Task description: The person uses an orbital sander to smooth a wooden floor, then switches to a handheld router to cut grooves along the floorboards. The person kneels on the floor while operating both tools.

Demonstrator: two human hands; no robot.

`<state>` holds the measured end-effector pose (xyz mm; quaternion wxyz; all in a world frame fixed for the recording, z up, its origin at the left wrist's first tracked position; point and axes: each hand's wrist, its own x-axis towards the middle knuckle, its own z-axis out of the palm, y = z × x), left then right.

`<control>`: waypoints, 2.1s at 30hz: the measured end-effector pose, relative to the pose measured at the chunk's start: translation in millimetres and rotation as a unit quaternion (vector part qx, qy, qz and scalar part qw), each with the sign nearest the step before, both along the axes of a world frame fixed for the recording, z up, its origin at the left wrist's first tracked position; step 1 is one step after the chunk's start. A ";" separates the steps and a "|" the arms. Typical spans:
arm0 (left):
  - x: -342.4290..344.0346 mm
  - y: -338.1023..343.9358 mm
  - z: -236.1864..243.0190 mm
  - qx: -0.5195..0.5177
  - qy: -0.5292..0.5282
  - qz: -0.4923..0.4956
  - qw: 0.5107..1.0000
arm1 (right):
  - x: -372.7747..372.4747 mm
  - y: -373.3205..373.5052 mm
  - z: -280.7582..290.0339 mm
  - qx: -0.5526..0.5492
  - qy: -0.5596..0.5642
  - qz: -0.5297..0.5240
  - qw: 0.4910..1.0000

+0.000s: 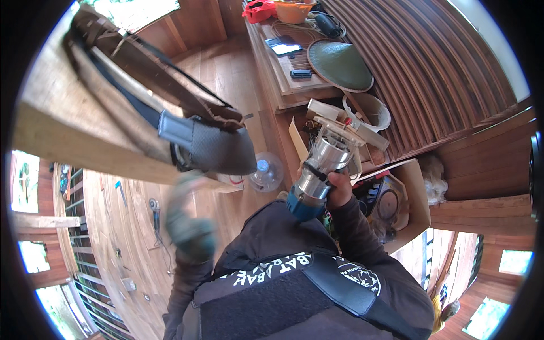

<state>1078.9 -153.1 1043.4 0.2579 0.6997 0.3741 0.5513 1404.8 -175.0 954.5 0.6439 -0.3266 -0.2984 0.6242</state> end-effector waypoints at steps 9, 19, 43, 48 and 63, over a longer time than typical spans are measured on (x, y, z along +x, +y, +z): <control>64.3 -57.0 -71.4 -0.486 -0.107 -0.466 0.732 | -54.7 -62.7 29.2 0.059 -0.011 0.120 0.991; 80.6 -127.7 -113.1 -0.457 -0.185 -0.519 0.698 | -24.8 -142.9 58.9 -0.014 -0.212 0.200 0.957; 105.4 -169.0 -86.3 -0.121 0.078 -0.021 0.989 | -36.0 -144.5 63.5 0.290 -0.652 -0.042 0.700; 98.8 -174.7 -82.4 -0.087 0.128 -0.045 0.987 | -36.1 -147.5 59.1 0.310 -0.633 -0.018 0.709; 98.1 -183.3 -75.8 -0.165 0.060 -0.119 0.977 | -30.5 -155.4 74.8 0.229 -0.526 0.089 0.814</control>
